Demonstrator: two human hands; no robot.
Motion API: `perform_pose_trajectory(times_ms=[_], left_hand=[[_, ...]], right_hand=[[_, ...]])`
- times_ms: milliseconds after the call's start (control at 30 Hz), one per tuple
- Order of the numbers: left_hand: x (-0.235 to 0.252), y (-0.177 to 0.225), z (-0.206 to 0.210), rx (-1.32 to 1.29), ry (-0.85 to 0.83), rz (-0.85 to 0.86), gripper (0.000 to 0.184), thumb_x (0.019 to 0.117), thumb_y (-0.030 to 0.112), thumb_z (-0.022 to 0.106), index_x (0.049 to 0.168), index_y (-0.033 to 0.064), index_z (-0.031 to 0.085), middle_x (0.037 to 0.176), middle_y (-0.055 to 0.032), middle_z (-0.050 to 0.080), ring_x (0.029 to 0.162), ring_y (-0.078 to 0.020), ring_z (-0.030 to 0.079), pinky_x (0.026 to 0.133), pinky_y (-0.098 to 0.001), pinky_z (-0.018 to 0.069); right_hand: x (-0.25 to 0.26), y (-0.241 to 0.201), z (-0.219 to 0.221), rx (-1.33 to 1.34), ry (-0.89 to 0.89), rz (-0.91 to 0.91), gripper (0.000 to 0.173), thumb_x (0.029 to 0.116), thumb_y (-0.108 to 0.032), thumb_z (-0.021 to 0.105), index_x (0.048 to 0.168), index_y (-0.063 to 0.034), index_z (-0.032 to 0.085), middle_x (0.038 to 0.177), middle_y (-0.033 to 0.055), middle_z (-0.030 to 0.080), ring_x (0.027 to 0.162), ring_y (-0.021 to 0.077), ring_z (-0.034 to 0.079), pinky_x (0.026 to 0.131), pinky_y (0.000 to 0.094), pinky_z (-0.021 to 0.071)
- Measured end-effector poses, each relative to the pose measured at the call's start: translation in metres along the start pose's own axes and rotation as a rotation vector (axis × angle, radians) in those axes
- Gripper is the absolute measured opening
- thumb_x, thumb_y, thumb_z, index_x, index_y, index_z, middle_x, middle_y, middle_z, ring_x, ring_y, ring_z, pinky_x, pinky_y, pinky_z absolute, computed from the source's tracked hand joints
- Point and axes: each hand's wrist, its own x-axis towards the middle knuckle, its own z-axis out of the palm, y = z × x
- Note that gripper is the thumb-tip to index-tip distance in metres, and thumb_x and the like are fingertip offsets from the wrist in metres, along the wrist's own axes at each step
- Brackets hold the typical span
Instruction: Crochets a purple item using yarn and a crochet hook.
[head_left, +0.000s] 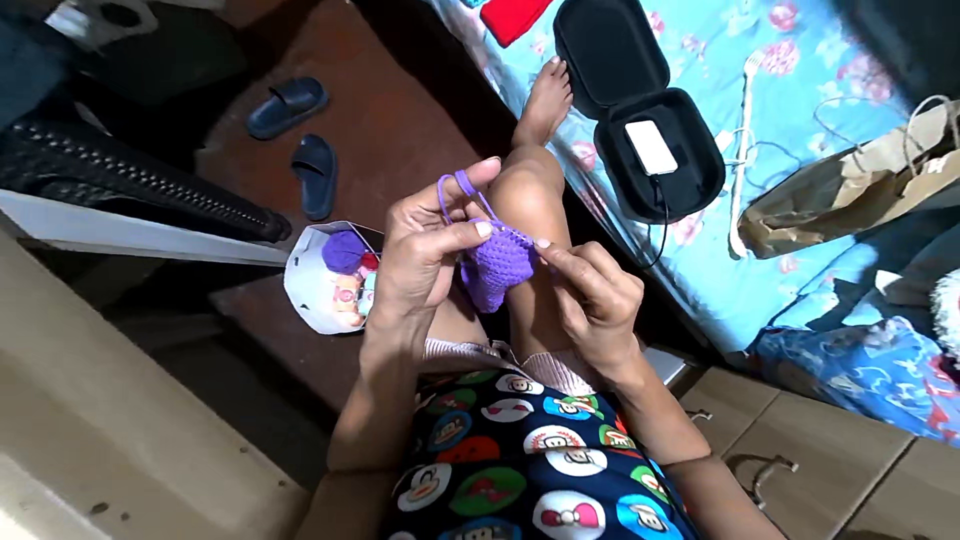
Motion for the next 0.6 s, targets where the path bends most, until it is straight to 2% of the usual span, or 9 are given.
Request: perform_pose_trajectory(times_ms=[267, 467, 533, 600], left_hand=[[0.003, -0.004, -0.009, -0.169, -0.045, -0.138, 0.045, 0.0854, -0.009, 0.057, 0.126, 0.0043, 0.069, 0.088, -0.0004, 0.074, 0.075, -0.0059, 0.069, 0.073, -0.022, 0.0596], [0.003, -0.006, -0.012, -0.233, -0.106, -0.158, 0.041, 0.0868, -0.007, 0.058, 0.123, 0.0062, 0.071, 0.087, 0.0013, 0.073, 0.076, -0.0051, 0.069, 0.074, -0.0216, 0.059], [0.002, -0.006, -0.012, -0.208, -0.115, -0.155, 0.043, 0.0869, -0.007, 0.058, 0.126, 0.0058, 0.069, 0.088, 0.0016, 0.073, 0.077, -0.0052, 0.069, 0.074, -0.0214, 0.0589], [0.001, -0.003, -0.01, -0.108, -0.114, -0.14, 0.05, 0.0867, -0.008, 0.056, 0.135, 0.0048, 0.063, 0.092, 0.0025, 0.074, 0.079, -0.0054, 0.07, 0.077, -0.0215, 0.0593]], right_hand=[[0.0, 0.005, -0.002, 0.12, -0.044, 0.011, 0.026, 0.0893, 0.002, 0.061, 0.11, 0.0041, 0.077, 0.081, 0.0113, 0.064, 0.071, 0.0113, 0.06, 0.063, 0.0212, 0.0511], [0.0, 0.006, -0.005, 0.212, -0.065, 0.056, 0.028, 0.0865, 0.006, 0.06, 0.109, 0.0059, 0.076, 0.082, 0.0106, 0.064, 0.073, 0.0087, 0.06, 0.066, 0.0181, 0.0513], [-0.001, 0.005, -0.005, 0.291, -0.071, 0.133, 0.027, 0.0876, 0.007, 0.06, 0.109, 0.0058, 0.076, 0.081, 0.0083, 0.062, 0.072, 0.0058, 0.058, 0.065, 0.016, 0.0498], [0.001, 0.003, -0.006, 0.368, -0.085, 0.259, 0.025, 0.0895, 0.007, 0.062, 0.11, 0.0047, 0.076, 0.083, 0.0059, 0.064, 0.071, 0.003, 0.059, 0.064, 0.0145, 0.0508]])
